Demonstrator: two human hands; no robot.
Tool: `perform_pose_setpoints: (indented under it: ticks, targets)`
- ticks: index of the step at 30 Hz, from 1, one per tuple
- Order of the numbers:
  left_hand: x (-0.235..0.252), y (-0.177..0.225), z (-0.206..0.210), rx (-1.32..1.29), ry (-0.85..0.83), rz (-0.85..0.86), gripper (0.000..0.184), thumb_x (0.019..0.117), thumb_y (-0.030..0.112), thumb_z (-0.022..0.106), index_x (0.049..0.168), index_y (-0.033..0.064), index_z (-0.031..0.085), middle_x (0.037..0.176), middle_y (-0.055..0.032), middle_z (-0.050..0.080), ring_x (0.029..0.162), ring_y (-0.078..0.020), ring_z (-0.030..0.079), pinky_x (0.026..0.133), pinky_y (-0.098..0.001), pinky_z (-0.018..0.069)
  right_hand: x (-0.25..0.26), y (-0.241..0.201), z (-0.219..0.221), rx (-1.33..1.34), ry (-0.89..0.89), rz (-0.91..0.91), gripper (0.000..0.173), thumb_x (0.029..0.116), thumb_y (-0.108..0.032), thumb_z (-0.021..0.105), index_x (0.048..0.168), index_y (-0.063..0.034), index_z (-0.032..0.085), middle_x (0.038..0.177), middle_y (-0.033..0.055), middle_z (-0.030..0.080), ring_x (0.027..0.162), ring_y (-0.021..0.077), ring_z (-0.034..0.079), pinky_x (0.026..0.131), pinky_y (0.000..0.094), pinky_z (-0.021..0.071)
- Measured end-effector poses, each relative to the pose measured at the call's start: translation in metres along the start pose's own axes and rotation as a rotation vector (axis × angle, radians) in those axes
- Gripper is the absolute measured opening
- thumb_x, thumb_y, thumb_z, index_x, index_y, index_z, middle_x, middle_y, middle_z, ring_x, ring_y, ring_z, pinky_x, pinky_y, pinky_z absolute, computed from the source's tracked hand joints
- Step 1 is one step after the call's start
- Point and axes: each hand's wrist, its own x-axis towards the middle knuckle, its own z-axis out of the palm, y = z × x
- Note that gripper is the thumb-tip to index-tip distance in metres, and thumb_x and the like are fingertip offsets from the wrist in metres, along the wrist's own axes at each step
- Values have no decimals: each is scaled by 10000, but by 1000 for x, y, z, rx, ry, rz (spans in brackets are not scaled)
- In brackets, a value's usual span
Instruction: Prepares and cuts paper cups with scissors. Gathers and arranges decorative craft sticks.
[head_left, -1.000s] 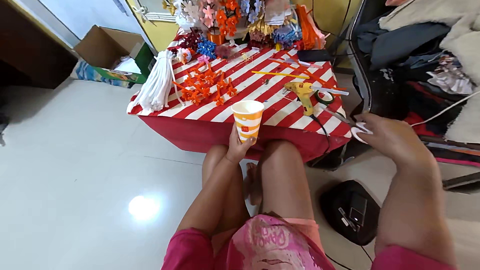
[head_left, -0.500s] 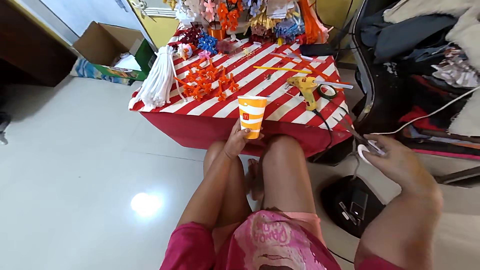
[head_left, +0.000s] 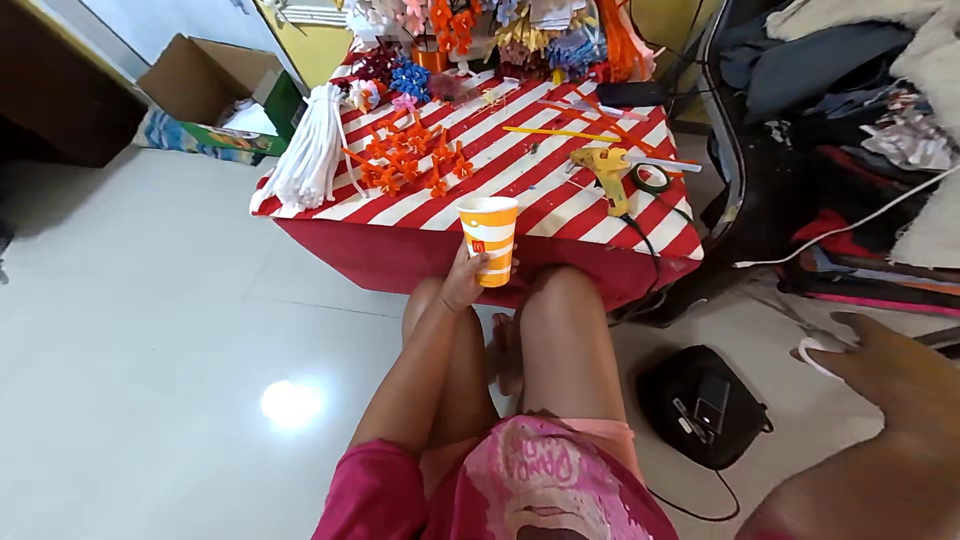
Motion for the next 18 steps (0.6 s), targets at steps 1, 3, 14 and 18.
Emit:
perform_pose_setpoints:
  ticks: [1,3,14,18]
  targets:
    - [0,0,1,-7,17,-6,980,676,614,877,1351,68,421,1082,-98,719,913,-224,735,810,-400,627,-3,2,-1,33,43,17,654,868,-173,812,1429,33,545,1318,431,541,1269,644,465,1019,862,222]
    - [1,-1,1,-11,27,-25,988,662,620,884,1340,63,429,1070,-111,720,898,-234,738,793,-409,632,-5,5,1,114,161,8,609,919,-212,753,1417,62,536,1318,442,528,1258,643,472,1010,851,253]
    - [1,-4,-3,44,-9,15,741,771,481,849,1283,67,509,1042,-82,733,919,-196,735,851,-394,615,-3,-85,59,965,122,-811,519,876,-276,739,1300,-18,585,1074,-119,678,921,-65,631,814,159,553]
    - [2,-4,-4,22,-15,-15,847,746,555,846,1321,62,468,1066,-108,727,930,-229,736,845,-427,619,-5,-134,93,1066,-111,-881,553,851,-333,782,1293,-50,610,1090,-95,689,940,-6,650,830,215,568]
